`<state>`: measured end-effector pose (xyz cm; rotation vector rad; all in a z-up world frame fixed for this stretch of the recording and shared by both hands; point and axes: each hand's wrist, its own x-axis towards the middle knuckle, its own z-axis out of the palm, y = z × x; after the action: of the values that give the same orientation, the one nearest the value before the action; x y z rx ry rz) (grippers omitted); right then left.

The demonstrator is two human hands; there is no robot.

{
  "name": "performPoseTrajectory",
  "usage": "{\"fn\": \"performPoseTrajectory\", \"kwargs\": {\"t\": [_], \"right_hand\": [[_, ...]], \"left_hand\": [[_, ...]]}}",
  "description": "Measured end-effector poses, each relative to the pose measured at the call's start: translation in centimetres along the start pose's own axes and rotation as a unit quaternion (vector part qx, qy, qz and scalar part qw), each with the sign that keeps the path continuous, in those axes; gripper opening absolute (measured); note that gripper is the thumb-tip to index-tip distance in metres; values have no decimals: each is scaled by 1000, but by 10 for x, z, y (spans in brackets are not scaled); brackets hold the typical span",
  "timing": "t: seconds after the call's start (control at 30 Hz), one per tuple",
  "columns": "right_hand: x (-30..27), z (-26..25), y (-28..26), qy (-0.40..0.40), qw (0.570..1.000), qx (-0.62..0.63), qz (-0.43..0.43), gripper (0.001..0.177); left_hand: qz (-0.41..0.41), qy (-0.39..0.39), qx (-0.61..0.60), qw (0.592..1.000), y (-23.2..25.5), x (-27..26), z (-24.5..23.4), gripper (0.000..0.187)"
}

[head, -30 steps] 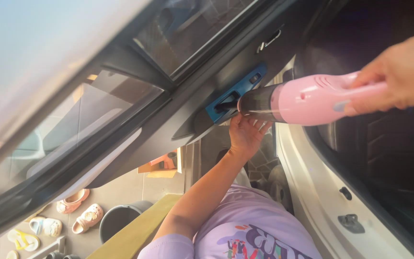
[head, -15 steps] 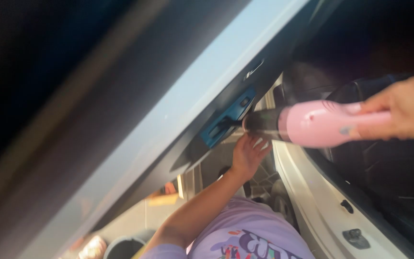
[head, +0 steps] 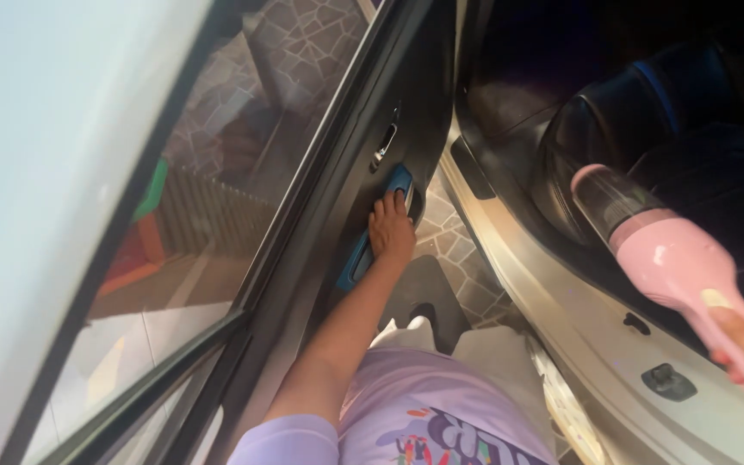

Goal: The recorder uses a handheld vacuum to clean the seats, floor mats, and door panels of a white car parked in a garage.

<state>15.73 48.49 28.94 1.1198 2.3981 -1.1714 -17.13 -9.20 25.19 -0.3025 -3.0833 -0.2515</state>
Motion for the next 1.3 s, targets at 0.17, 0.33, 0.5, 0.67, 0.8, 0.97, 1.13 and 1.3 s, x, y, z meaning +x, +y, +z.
{"fn": "performPoseTrajectory", "kwargs": {"t": [0.17, 0.33, 0.5, 0.67, 0.8, 0.97, 1.13, 1.3], "right_hand": [[-89, 88, -143, 53, 985, 153, 58, 49], [-77, 132, -152, 69, 966, 238, 70, 46], [-61, 149, -143, 54, 935, 340, 81, 48], [-62, 147, -164, 69, 917, 388, 56, 40], [-68, 138, -176, 96, 933, 341, 59, 53], [-64, 128, -169, 115, 912, 393, 37, 46], [-65, 116, -171, 129, 899, 417, 38, 45], [-48, 117, -151, 145, 889, 432, 50, 41]], "left_hand": [[-4, 2, -37, 999, -3, 8, -1, 60], [-38, -12, -47, 998, 5, 14, -5, 48], [-65, -21, -34, 997, 10, 15, -8, 48], [-77, 6, -5, 997, 10, 15, 5, 50], [-89, -7, -7, 996, 12, 16, 2, 49], [-96, -15, -8, 995, 12, 16, 4, 50], [-105, -29, -9, 994, 17, 14, -7, 53], [-110, -22, -11, 994, 18, 14, -6, 53]]}}
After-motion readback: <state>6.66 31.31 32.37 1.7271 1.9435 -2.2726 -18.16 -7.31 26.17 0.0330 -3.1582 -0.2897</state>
